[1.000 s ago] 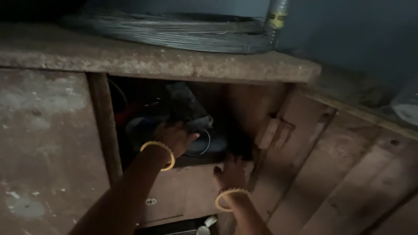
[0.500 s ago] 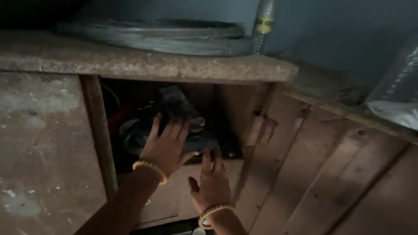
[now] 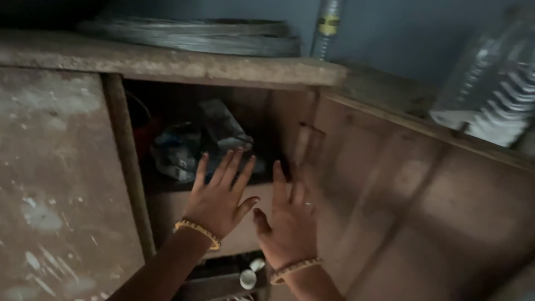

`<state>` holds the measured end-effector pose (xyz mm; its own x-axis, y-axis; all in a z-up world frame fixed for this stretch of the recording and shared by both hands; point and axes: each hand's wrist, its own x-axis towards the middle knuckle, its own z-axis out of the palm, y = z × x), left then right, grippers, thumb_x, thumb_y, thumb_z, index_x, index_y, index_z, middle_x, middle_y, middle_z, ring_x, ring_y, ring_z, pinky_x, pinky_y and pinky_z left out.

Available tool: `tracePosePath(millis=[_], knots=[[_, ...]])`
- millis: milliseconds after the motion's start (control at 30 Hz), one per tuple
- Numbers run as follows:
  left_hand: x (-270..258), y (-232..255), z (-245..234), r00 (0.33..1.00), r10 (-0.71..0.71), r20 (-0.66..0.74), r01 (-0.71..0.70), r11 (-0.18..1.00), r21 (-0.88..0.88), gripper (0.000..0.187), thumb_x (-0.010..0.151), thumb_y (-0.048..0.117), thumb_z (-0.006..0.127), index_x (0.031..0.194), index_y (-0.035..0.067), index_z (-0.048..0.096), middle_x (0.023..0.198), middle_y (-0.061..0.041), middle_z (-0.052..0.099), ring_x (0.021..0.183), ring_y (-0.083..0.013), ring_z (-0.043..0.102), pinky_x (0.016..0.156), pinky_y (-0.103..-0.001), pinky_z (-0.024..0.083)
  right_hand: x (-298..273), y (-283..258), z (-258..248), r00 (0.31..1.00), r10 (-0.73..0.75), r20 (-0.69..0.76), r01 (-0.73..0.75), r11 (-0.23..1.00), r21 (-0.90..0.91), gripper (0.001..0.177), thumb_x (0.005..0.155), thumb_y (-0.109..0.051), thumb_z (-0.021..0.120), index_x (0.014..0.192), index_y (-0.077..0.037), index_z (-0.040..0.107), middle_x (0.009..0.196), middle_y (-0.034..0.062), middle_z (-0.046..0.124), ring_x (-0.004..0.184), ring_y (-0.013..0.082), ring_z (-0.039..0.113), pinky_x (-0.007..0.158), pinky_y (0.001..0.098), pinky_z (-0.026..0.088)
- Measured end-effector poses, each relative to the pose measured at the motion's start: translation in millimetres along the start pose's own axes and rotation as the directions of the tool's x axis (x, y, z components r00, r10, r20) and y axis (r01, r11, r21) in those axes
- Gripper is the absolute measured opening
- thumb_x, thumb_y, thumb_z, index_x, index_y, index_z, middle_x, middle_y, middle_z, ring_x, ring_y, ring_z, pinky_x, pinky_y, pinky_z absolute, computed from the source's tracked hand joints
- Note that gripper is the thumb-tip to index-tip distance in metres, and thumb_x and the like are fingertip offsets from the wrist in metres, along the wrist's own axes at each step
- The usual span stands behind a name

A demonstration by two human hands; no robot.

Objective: The person sorts through hardware on the ground, picking up a metal rod and a connector before opening a metal cabinet to retrieve a power tool. They then return to the ground to place items into a plastic container and gather nuts and bolts into a plastic jar.

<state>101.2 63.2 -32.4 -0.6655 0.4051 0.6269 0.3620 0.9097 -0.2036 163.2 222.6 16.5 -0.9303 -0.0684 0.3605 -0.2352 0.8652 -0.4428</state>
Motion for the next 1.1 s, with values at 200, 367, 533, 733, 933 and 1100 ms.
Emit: tracePosePath(millis=[200,367,533,733,933,1100], knots=[[8,89,-47,0.998,-0.069,0.011,0.069,0.970,-0.232,0.081,0.094,0.056,0.050,0.157,0.013,0.025,0.163,-0.014,0.023,0.153,-0.0306,0.018,0.116,-0.062,0.003,-54,43,-88,0.928,-0.284,-0.240,0.223,0.942,-0.251,0.087,0.078,-0.032,0.074,0.152,-0.010,0.035,0.162,0.0207,0.023,0.145,0.0436,0.025,0.108,0.0652,0.021],[43,171,-99,0.998,-0.041,-0.052,0.013,0.897,-0.442,0.080,0.096,0.051,0.055,0.159,0.011,0.024,0.166,-0.016,0.023,0.155,-0.0333,0.018,0.119,-0.058,0.013,-65,77,-194,0.781,-0.467,-0.415,0.247,0.841,-0.482,0.082,0.078,-0.033,0.071,0.152,-0.010,0.045,0.158,0.0230,0.035,0.146,0.0401,0.029,0.111,0.0654,0.020],[75,227,-145,0.984,-0.033,-0.176,-0.067,0.845,-0.531,0.086,0.094,0.043,0.061,0.162,0.012,0.020,0.167,-0.014,0.024,0.154,-0.0306,0.024,0.120,-0.058,0.018,-56,123,-247,0.821,-0.403,-0.405,0.223,0.879,-0.422,0.053,0.088,-0.025,0.064,0.137,-0.003,0.061,0.138,0.0261,0.057,0.129,0.0444,0.050,0.102,0.0581,0.040],[61,226,-189,0.991,0.021,-0.131,-0.089,0.838,-0.538,0.079,0.093,0.021,0.059,0.163,0.013,0.022,0.170,-0.011,0.024,0.155,-0.0307,0.026,0.123,-0.054,0.019,-73,97,-261,0.907,-0.274,-0.321,0.247,0.961,-0.123,0.038,0.090,-0.010,0.052,0.123,-0.009,0.071,0.114,0.0204,0.071,0.100,0.0440,0.066,0.083,0.0516,0.053],[25,179,-233,0.996,0.009,-0.094,-0.060,0.832,-0.552,0.076,0.088,0.012,0.058,0.158,0.008,0.030,0.165,-0.014,0.033,0.150,-0.0321,0.034,0.119,-0.052,0.028,-85,42,-259,0.963,-0.184,-0.197,0.189,0.982,0.011,0.029,0.097,-0.032,0.055,0.109,-0.013,0.073,0.099,0.0179,0.073,0.091,0.0427,0.068,0.074,0.0515,0.054],[13,128,-247,0.982,-0.098,-0.160,0.003,0.859,-0.513,0.063,0.083,0.008,0.055,0.146,0.004,0.046,0.148,-0.017,0.053,0.136,-0.0327,0.052,0.109,-0.050,0.040,-85,-14,-230,0.952,-0.262,-0.156,0.277,0.957,0.085,0.033,0.100,-0.036,0.050,0.109,-0.015,0.074,0.104,0.0131,0.072,0.091,0.0386,0.069,0.074,0.0495,0.055]])
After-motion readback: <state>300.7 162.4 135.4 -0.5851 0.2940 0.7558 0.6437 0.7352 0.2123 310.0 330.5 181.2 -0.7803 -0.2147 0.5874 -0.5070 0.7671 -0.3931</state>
